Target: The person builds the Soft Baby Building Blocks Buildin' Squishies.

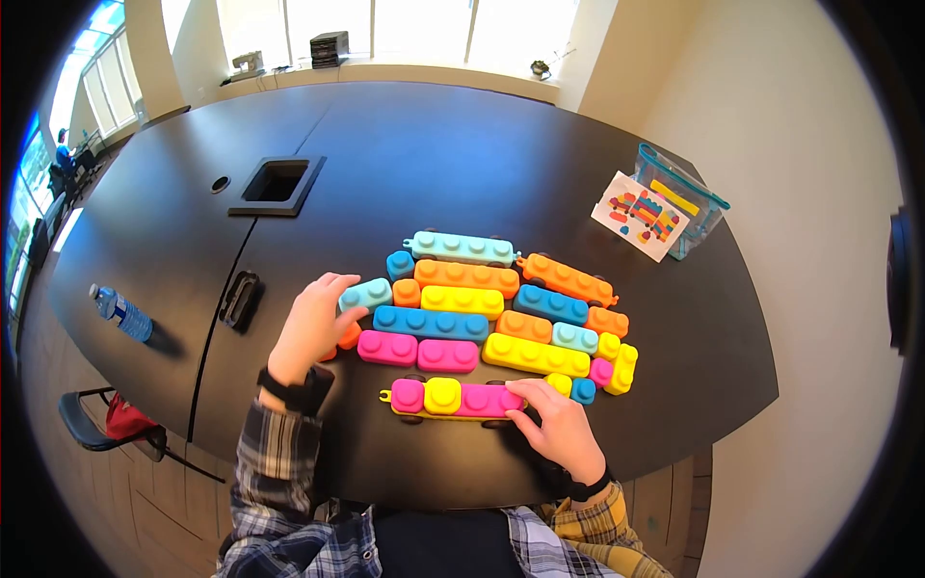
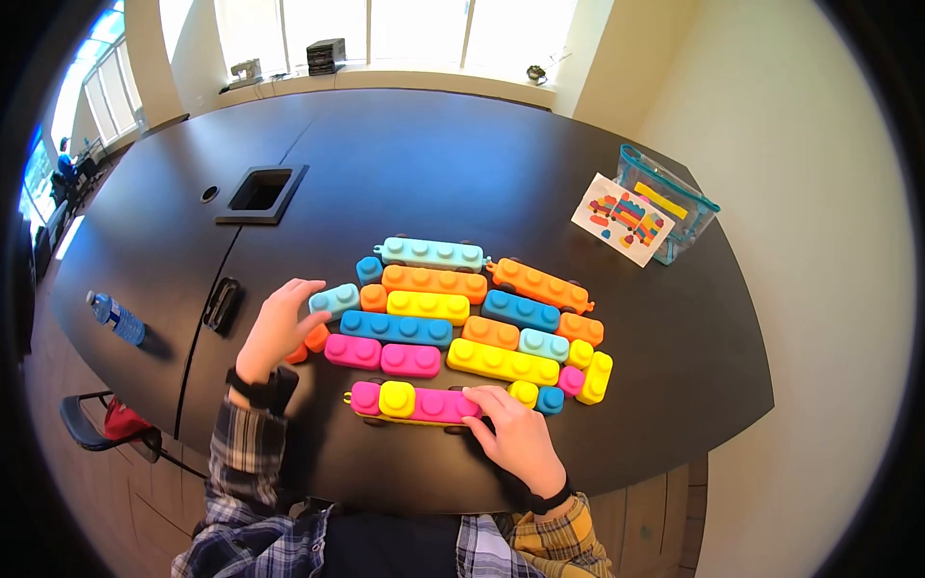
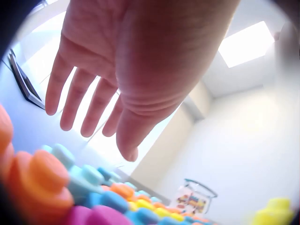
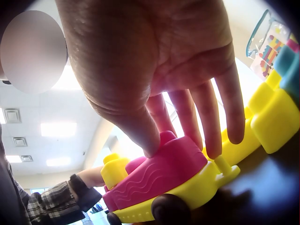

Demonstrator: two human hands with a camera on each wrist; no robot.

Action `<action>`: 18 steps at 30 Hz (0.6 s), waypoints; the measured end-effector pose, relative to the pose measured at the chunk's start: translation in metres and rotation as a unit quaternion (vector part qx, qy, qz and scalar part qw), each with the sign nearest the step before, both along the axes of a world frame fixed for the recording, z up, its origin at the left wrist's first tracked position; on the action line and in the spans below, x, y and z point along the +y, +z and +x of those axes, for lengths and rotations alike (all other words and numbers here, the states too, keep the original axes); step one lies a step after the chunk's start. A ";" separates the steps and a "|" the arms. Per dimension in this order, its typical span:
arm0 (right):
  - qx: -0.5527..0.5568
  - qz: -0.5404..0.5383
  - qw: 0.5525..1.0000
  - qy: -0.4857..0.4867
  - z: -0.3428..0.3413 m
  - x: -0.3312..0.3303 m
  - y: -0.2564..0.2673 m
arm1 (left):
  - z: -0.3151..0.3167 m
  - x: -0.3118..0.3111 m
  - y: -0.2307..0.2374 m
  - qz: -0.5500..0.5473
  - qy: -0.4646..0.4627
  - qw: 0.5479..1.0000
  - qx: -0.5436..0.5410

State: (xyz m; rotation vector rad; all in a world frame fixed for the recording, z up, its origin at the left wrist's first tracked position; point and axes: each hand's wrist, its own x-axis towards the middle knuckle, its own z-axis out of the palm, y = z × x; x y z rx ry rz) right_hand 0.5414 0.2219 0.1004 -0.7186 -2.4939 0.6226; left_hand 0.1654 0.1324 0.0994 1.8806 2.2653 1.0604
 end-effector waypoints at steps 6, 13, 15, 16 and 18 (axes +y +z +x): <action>-0.005 -0.001 1.000 -0.002 -0.001 -0.001 0.002 | -0.029 0.021 -0.028 -0.107 0.050 0.993 0.027; -0.014 0.002 1.000 0.018 0.000 0.002 0.004 | -0.015 0.012 0.002 0.035 0.039 0.998 -0.028; -0.011 0.013 0.999 0.029 -0.002 0.004 0.012 | 0.015 0.003 0.035 0.039 0.019 0.995 -0.092; 0.013 0.010 1.000 0.022 -0.004 0.005 0.017 | 0.030 -0.001 0.048 0.056 -0.030 0.996 -0.064; 0.043 0.014 0.999 0.018 -0.009 0.007 0.030 | 0.062 -0.005 0.066 0.069 -0.104 0.991 -0.042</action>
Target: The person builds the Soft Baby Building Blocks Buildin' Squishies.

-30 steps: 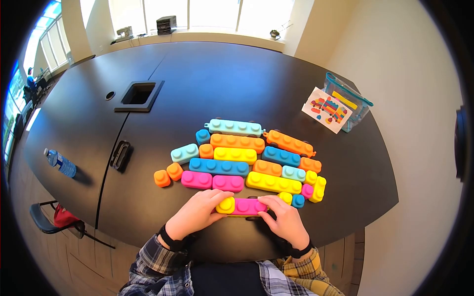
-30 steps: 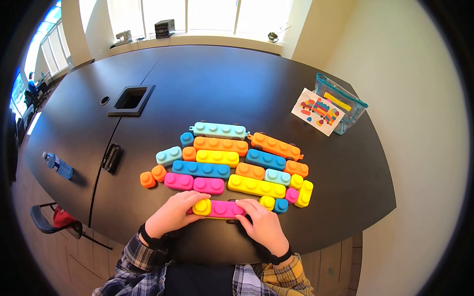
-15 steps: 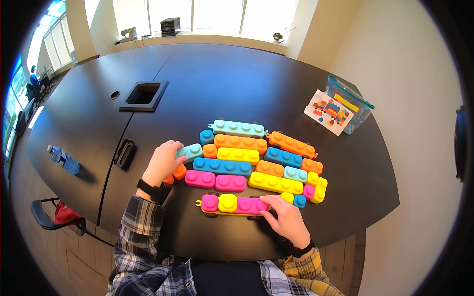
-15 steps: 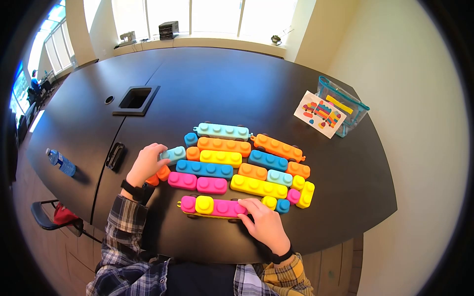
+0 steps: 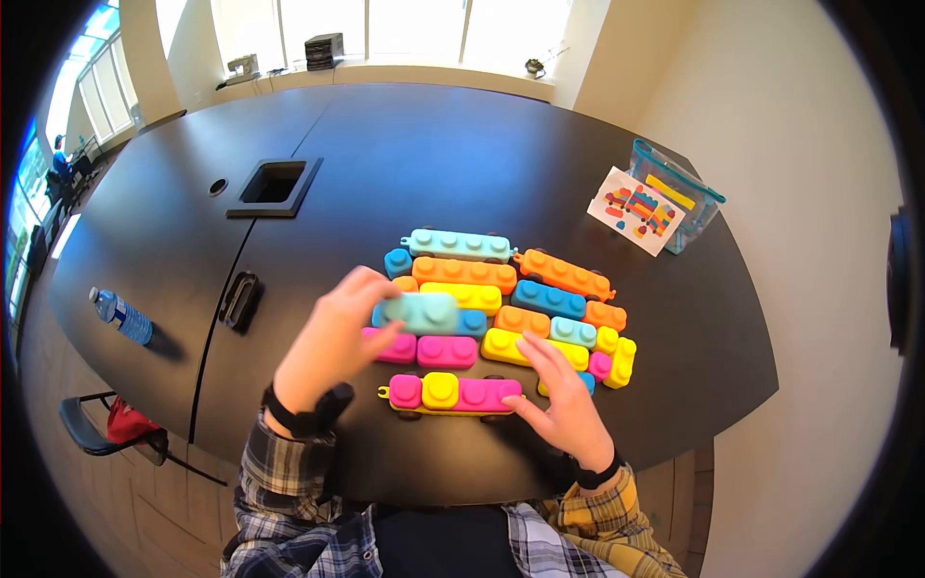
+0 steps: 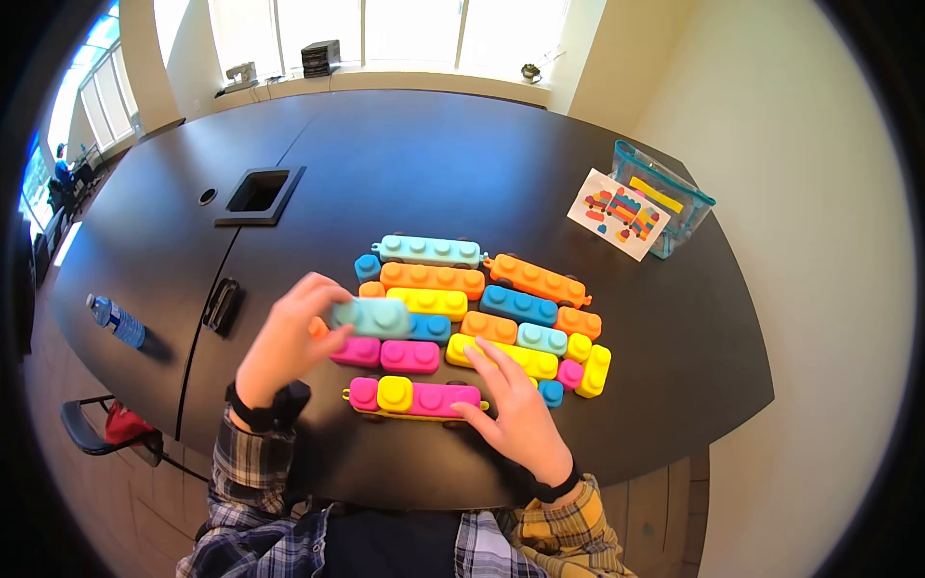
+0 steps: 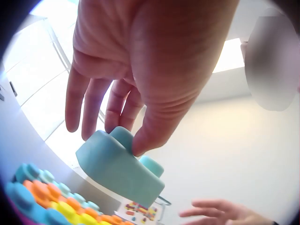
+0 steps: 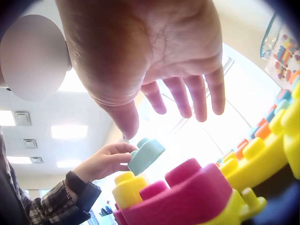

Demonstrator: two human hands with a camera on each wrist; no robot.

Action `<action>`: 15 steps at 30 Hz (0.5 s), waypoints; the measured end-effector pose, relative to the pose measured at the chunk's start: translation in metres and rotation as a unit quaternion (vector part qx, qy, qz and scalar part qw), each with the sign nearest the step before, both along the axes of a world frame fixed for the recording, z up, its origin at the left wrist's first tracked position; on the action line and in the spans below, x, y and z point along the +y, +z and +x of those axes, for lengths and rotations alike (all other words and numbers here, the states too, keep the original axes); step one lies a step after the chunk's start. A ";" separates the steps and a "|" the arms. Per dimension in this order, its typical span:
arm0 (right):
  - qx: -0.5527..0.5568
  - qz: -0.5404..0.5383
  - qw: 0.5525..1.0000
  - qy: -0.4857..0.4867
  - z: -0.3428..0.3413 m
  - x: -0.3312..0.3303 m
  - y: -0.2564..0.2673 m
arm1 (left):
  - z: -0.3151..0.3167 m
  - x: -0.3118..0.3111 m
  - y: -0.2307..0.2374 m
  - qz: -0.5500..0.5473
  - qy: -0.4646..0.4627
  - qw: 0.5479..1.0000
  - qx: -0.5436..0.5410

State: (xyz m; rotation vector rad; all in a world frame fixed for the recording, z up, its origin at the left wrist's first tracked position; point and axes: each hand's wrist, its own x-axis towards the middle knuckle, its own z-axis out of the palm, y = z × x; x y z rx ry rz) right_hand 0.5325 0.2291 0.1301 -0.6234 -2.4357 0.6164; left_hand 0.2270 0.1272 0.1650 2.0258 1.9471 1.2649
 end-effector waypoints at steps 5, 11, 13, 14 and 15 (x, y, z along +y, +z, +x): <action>0.053 0.004 0.998 0.043 -0.024 0.006 0.025 | 0.048 0.002 0.003 -0.039 -0.089 0.995 -0.002; 0.007 -0.043 0.997 0.068 -0.021 0.012 0.016 | 0.059 0.002 -0.009 -0.029 -0.120 0.991 -0.048; 0.037 -0.072 0.996 0.045 -0.010 0.013 0.012 | 0.056 -0.009 -0.013 -0.055 -0.120 0.990 -0.057; 0.037 -0.072 0.996 0.045 -0.004 0.013 0.010 | 0.053 -0.015 -0.015 -0.080 -0.122 0.987 -0.065; 0.031 -0.102 0.993 0.047 0.001 0.014 0.007 | 0.051 -0.021 -0.020 -0.080 -0.122 0.987 -0.065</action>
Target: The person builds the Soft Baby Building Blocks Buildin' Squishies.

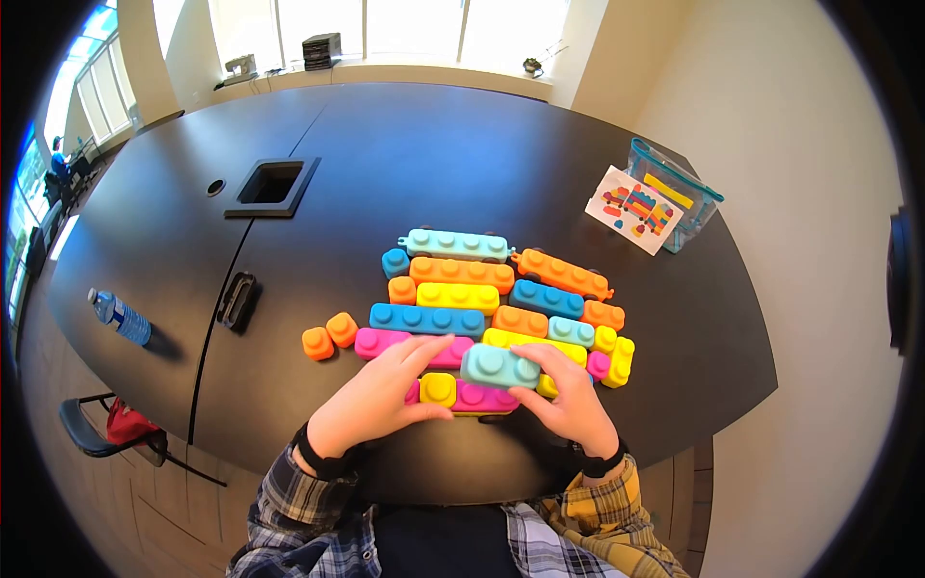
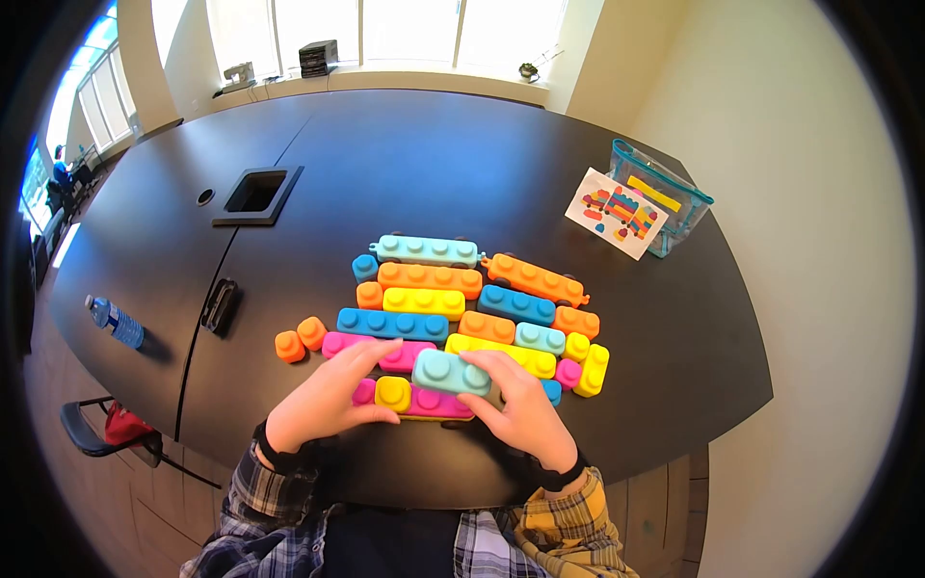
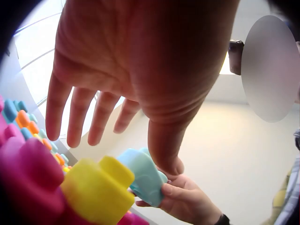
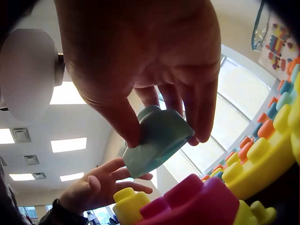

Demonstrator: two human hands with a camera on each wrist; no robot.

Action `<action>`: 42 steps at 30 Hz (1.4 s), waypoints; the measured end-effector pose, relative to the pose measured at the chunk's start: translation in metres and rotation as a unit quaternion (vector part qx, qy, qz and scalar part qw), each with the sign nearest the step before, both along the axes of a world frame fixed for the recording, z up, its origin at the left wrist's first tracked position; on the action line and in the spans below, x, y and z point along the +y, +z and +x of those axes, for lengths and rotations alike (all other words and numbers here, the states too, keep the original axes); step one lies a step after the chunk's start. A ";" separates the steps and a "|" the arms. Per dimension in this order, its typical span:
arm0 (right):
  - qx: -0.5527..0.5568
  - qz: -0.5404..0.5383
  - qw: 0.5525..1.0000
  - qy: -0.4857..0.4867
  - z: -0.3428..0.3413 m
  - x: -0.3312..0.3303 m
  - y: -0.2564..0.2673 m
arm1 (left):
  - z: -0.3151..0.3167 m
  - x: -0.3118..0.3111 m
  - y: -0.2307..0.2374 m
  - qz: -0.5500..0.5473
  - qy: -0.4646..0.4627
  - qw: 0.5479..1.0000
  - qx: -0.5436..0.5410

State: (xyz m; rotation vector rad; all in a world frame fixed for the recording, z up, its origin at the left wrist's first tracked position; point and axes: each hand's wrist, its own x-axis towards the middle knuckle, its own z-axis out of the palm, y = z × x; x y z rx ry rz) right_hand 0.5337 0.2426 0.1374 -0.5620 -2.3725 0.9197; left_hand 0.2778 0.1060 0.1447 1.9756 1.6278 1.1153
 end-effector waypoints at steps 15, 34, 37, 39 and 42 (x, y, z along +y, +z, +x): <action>-0.009 -0.054 0.997 0.046 0.000 -0.007 -0.027 | 0.005 -0.016 -0.036 -0.059 0.018 0.998 -0.026; 0.001 -0.020 0.999 0.026 -0.004 -0.014 -0.038 | 0.006 -0.017 -0.036 -0.071 0.030 0.996 -0.036; -0.004 -0.021 0.999 0.030 -0.003 -0.015 -0.034 | 0.006 -0.018 -0.036 -0.076 0.035 0.996 -0.037; -0.002 -0.015 1.000 0.007 -0.001 -0.018 -0.031 | 0.005 -0.018 -0.037 -0.076 0.032 0.996 -0.035; -0.010 -0.021 1.000 -0.016 0.008 -0.017 -0.036 | 0.003 -0.018 -0.037 -0.079 0.033 0.996 -0.033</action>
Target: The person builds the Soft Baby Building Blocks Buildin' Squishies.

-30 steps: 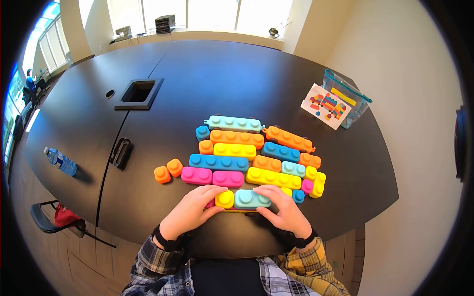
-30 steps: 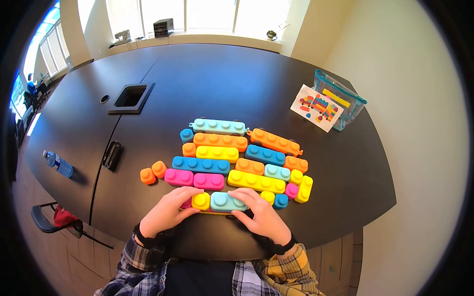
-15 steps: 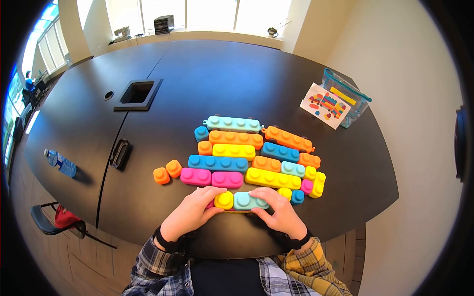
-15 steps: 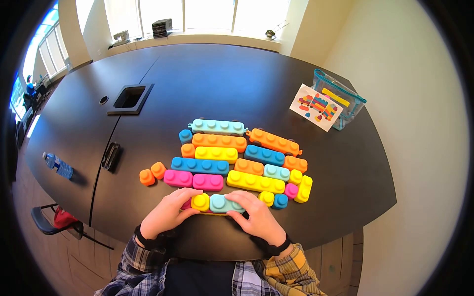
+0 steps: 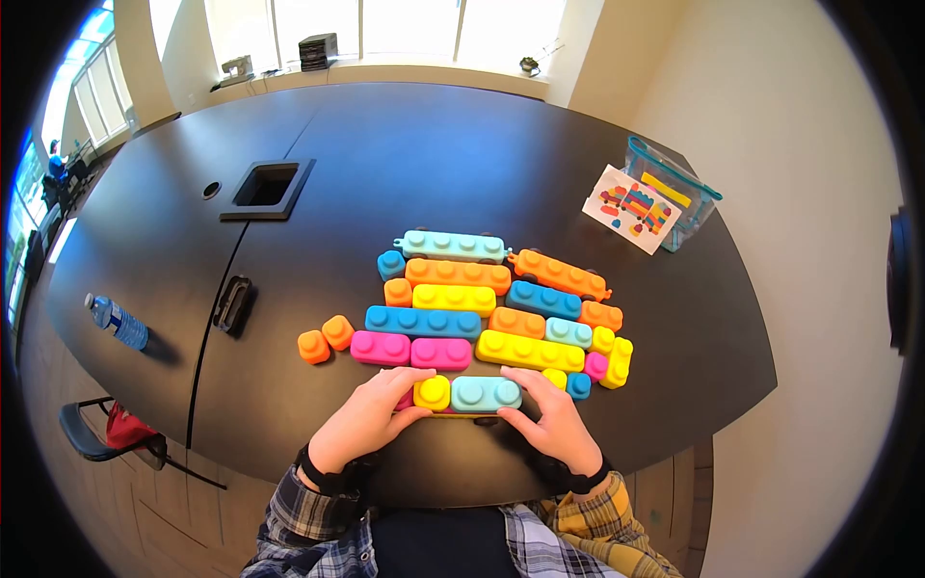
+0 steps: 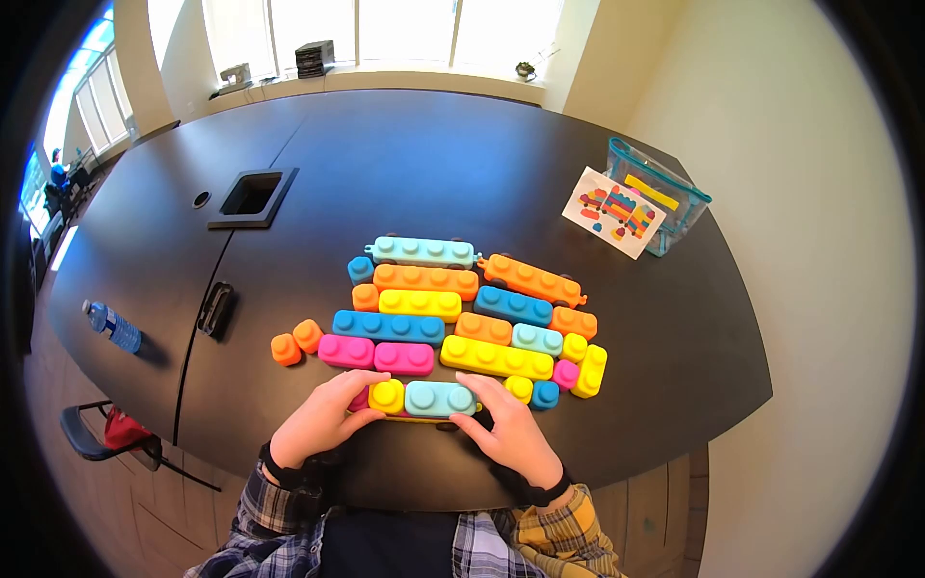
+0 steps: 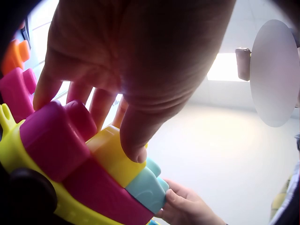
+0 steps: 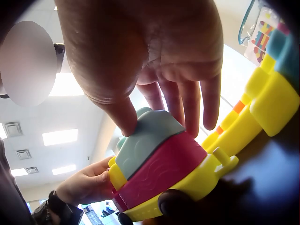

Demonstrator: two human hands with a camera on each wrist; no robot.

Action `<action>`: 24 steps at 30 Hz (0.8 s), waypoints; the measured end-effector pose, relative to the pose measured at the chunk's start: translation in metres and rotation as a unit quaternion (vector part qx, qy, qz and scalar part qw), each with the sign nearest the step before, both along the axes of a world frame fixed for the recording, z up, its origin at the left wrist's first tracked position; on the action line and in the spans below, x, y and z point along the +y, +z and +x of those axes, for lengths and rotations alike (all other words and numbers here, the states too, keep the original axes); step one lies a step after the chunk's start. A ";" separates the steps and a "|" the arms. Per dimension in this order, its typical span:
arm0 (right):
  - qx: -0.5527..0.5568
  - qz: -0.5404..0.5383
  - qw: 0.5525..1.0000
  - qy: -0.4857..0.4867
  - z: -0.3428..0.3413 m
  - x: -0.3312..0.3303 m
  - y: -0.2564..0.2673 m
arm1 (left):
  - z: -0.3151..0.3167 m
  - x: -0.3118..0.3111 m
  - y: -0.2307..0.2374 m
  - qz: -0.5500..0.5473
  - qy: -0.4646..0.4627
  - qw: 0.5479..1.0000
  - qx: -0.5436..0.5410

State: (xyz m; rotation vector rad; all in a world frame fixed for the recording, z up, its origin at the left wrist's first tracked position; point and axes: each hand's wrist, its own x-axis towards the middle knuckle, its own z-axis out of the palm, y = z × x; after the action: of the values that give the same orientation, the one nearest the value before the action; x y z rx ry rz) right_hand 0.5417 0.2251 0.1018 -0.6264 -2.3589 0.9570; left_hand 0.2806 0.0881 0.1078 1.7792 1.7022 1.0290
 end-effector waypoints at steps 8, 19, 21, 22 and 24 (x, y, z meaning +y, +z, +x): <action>0.001 -0.058 0.998 0.005 0.000 0.000 -0.005 | -0.001 -0.001 -0.003 0.002 0.001 1.000 -0.001; -0.005 -0.080 0.997 0.005 0.000 0.000 -0.006 | -0.071 -0.017 0.004 0.067 0.180 0.972 0.134; -0.007 -0.079 0.997 0.006 0.000 0.000 -0.007 | -0.093 -0.020 0.000 0.027 0.222 0.956 0.192; -0.009 -0.078 0.997 0.006 0.000 0.000 -0.007 | -0.104 -0.022 -0.008 0.027 0.223 0.955 0.193; -0.009 -0.075 0.997 0.007 0.000 0.000 -0.007 | -0.123 -0.023 -0.026 -0.043 0.214 0.960 0.179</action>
State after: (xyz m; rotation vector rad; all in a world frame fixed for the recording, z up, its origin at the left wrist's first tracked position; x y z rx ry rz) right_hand 0.5414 0.2252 0.0949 -0.6782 -2.3248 1.1464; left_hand 0.1571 0.0655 0.0818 1.6522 2.3929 0.8092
